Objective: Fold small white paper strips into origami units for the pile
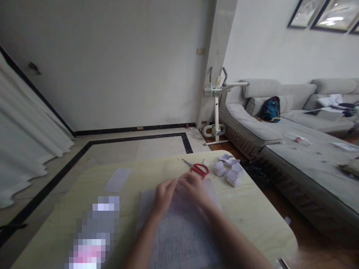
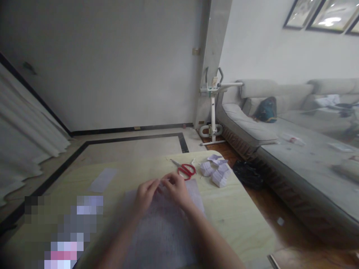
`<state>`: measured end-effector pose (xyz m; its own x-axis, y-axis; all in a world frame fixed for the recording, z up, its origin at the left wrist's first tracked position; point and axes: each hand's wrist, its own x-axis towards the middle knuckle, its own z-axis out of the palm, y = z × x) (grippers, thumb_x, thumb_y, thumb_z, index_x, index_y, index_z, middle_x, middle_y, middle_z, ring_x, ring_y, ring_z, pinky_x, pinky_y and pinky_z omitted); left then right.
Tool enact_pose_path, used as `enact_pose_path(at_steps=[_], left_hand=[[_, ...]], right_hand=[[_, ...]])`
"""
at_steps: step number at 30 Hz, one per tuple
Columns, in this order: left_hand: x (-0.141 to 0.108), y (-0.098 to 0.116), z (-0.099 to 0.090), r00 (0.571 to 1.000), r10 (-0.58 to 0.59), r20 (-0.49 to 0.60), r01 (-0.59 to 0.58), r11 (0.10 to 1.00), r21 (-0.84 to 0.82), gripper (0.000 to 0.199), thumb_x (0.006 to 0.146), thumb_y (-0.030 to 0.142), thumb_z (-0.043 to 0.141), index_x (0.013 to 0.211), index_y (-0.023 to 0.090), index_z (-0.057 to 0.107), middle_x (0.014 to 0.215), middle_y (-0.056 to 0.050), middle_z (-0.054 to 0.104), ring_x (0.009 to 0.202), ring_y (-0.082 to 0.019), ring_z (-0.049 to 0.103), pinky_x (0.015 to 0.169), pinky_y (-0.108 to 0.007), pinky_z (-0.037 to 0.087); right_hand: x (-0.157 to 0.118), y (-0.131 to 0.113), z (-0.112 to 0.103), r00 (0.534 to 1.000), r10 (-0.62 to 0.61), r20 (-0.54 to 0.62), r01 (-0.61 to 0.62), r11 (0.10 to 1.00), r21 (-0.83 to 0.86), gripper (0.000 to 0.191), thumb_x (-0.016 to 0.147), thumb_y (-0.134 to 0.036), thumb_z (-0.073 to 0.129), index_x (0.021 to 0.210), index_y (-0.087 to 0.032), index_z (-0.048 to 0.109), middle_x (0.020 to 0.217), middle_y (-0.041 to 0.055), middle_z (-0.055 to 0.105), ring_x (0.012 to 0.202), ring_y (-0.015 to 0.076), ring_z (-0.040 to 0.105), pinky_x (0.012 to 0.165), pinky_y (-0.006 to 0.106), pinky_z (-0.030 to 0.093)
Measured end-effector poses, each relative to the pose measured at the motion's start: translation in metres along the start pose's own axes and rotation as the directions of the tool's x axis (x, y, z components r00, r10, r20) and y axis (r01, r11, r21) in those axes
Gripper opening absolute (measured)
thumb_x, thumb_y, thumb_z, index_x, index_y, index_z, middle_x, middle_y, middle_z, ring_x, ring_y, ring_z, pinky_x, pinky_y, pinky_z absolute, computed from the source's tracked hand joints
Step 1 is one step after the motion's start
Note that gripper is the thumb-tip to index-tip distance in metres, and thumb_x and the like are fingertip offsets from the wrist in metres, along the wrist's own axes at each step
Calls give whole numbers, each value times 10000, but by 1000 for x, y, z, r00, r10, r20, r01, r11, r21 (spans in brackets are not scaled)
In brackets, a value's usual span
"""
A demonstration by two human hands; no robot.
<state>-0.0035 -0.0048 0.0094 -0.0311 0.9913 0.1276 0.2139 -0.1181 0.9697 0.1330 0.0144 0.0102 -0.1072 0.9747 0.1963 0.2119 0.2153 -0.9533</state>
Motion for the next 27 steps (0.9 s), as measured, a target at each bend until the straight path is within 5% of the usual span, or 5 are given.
enact_pose_path(at_steps=[3,7,14,27], left_hand=[[0,1,-1,999,7,-53,-7,1000,-12,359,822,427,505,655,139,640,582,-4,577,568,-141,511,530,-218,377],[1,2,-1,996,1,-85,-4,1000,-29,342,825,419,506,675,145,646,590,0,593,559,-131,515,537,-212,387],[2,-5,-2,995,-45,-91,40,998,-56,385,806,473,512,623,144,594,563,-11,577,536,-140,528,513,-223,392],[-2,-3,2,993,-25,-115,22,1000,-21,340,812,434,515,636,151,588,570,-3,571,544,-132,525,517,-206,406]], right_hand=[[0,-1,2,999,28,-18,-28,1000,4,96,762,-240,574,776,-159,622,683,17,616,632,134,553,575,237,424],[1,-1,1,999,50,13,-50,998,-26,198,786,-290,547,637,-160,550,583,-12,528,573,115,484,510,222,361],[0,-3,-3,999,-23,47,26,997,-66,250,810,-273,511,586,-181,452,567,-32,437,567,108,415,507,223,312],[-4,-1,1,995,-36,95,52,986,-162,276,852,-230,455,581,-183,429,570,-35,453,546,102,418,489,226,261]])
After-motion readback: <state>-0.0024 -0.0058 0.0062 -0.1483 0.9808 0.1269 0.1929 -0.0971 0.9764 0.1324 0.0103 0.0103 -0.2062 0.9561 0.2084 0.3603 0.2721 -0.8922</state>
